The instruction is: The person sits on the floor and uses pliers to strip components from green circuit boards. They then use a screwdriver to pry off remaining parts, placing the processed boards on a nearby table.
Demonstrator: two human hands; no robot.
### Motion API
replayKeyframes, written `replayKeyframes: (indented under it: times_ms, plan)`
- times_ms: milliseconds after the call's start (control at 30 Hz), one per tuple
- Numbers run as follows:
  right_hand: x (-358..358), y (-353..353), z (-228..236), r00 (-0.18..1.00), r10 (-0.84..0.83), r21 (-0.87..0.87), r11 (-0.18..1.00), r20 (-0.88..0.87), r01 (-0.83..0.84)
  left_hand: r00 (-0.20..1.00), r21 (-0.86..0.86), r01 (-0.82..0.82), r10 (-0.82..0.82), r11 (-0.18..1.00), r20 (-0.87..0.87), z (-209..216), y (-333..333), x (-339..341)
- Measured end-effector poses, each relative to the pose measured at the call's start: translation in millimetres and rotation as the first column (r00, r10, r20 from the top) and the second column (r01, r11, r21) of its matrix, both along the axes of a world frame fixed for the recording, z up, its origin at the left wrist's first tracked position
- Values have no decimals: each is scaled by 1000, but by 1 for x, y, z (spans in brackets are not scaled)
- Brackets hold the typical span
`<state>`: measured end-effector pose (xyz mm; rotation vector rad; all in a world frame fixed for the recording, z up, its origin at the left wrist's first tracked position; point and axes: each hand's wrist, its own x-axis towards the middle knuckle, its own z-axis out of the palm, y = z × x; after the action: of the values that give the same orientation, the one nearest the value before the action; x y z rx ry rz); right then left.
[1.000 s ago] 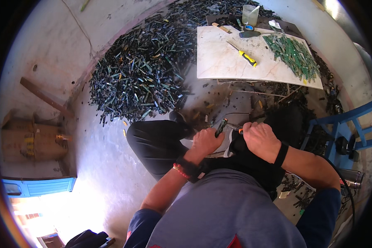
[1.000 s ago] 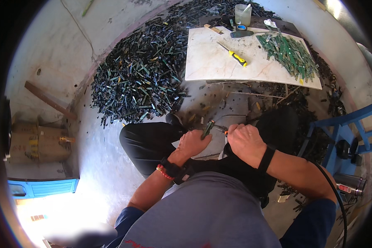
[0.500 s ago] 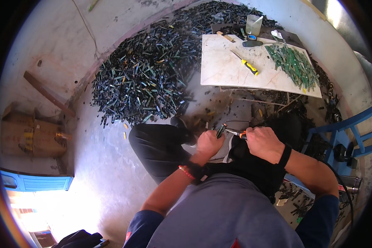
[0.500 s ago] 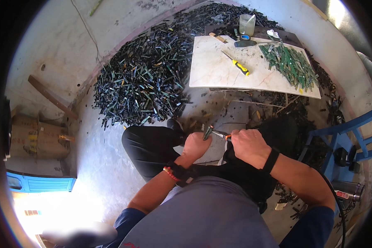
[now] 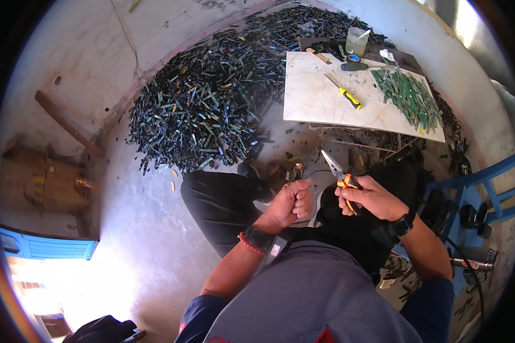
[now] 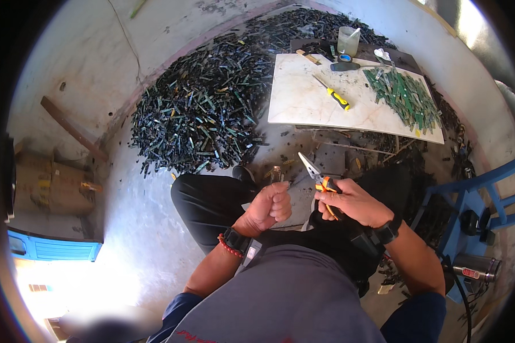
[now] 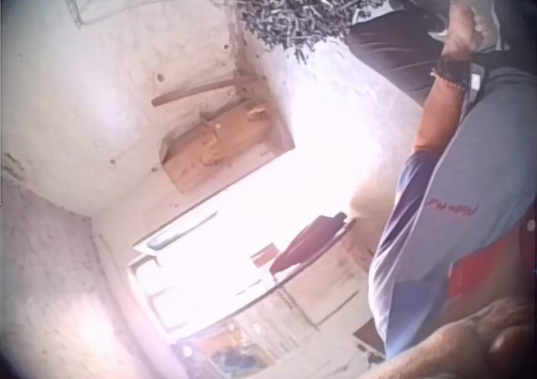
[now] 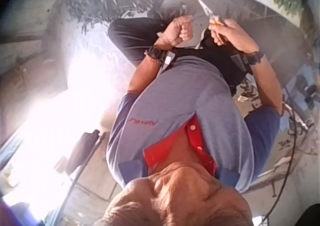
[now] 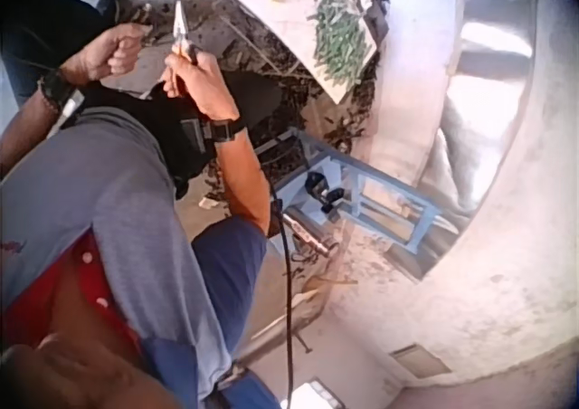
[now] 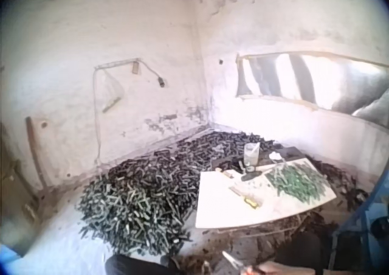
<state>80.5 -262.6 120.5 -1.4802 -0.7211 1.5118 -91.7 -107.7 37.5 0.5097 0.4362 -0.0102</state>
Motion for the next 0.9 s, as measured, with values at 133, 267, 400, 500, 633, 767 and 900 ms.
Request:
replayKeyframes:
  times_ms: [133,267,400,500,633,767,900]
  plan:
    - [-3,-5,-5,983,90,-9,996,158,-90,998,25,2,0,1000,-64,-11,1,-4]
    - [-10,-2,2,938,244,-132,967,248,-217,998,48,-11,13,999,-55,-6,0,-3]
    - [-21,5,18,942,261,-194,956,210,-221,998,9,-20,21,1000,-59,-10,0,-4]
    - [-22,5,10,950,221,-213,961,218,-175,998,11,-28,29,1000,-64,-10,0,-4]
    - [-22,2,-10,438,281,-193,953,854,-235,990,108,-57,70,993,-120,-9,-5,-1]
    - [-29,1,-17,217,176,-131,969,960,-208,974,170,-114,143,979,-173,-8,-8,2]
    - [-35,4,-16,110,179,-158,972,978,-174,966,175,-133,167,976,-197,-11,-12,6]
